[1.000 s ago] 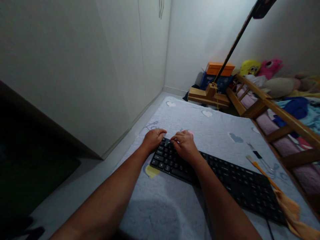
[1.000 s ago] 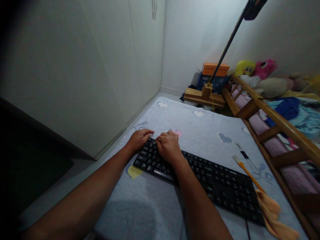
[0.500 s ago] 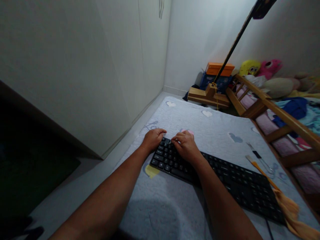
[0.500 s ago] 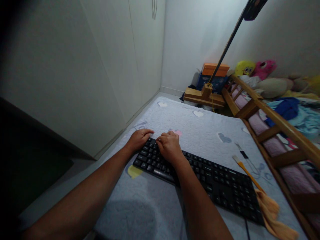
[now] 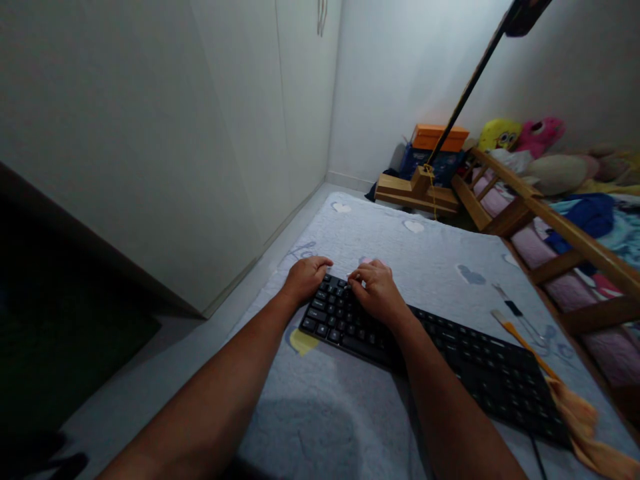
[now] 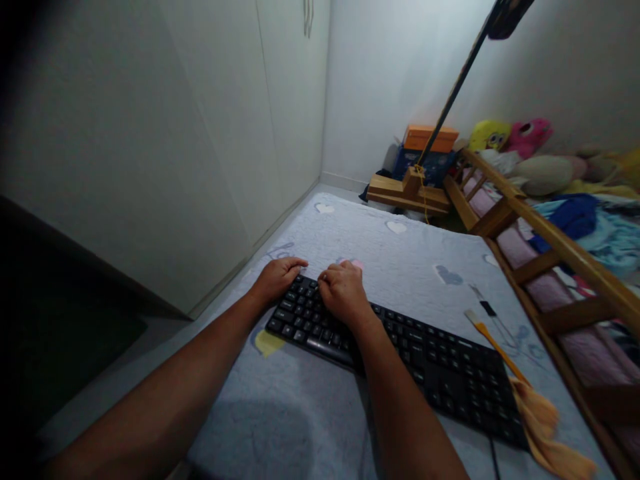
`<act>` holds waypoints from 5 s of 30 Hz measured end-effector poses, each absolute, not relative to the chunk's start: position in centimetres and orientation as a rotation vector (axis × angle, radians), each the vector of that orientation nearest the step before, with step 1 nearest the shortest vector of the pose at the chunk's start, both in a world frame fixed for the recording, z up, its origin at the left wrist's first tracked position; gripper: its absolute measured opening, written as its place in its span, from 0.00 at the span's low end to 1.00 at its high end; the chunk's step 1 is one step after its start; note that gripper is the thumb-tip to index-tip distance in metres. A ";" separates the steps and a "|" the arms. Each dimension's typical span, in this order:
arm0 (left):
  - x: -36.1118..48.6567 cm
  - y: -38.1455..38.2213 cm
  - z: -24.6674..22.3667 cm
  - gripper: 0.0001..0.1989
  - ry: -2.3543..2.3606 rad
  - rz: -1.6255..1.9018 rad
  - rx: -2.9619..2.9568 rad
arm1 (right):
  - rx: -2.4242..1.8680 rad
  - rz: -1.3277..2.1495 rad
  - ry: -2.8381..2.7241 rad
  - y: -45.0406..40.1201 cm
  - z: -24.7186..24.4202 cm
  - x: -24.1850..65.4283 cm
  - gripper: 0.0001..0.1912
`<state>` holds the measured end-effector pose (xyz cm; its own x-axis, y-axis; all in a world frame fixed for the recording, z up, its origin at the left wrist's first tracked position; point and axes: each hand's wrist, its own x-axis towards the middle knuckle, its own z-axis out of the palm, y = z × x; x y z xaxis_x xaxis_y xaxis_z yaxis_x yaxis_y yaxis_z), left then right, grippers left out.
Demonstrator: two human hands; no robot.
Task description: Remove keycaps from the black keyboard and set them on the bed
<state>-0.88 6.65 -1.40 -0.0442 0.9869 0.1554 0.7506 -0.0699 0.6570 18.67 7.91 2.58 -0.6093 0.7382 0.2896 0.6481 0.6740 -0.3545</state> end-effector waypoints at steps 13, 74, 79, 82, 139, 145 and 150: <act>-0.9 6.7 -1.5 0.18 1.828 0.871 1.876 | -1.156 0.309 -2.455 7.8 2.5 18.5 0.08; -0.9 6.7 -1.4 0.18 1.838 0.860 1.876 | -1.150 0.268 -2.438 8.0 2.1 18.7 0.09; -0.9 6.7 -1.5 0.18 1.833 0.860 1.878 | -1.105 0.299 -2.453 7.8 2.4 18.7 0.09; -0.8 6.6 -1.3 0.18 1.838 0.855 1.875 | -1.106 0.311 -2.459 7.8 2.4 18.7 0.09; -0.8 6.7 -1.4 0.18 1.834 0.860 1.886 | -1.181 0.287 -2.423 8.0 2.2 18.6 0.09; -0.8 6.7 -1.4 0.18 1.835 0.860 1.880 | -1.182 0.311 -2.410 8.0 2.2 18.1 0.09; -0.8 6.7 -1.2 0.18 1.834 0.856 1.884 | -1.155 0.361 -2.397 8.1 1.8 17.7 0.09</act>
<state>-0.77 6.66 -1.24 -0.0340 0.9860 0.1631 0.7580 -0.0809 0.6472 17.67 8.13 1.80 -0.5467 0.7878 0.2838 0.6692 0.6147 -0.4174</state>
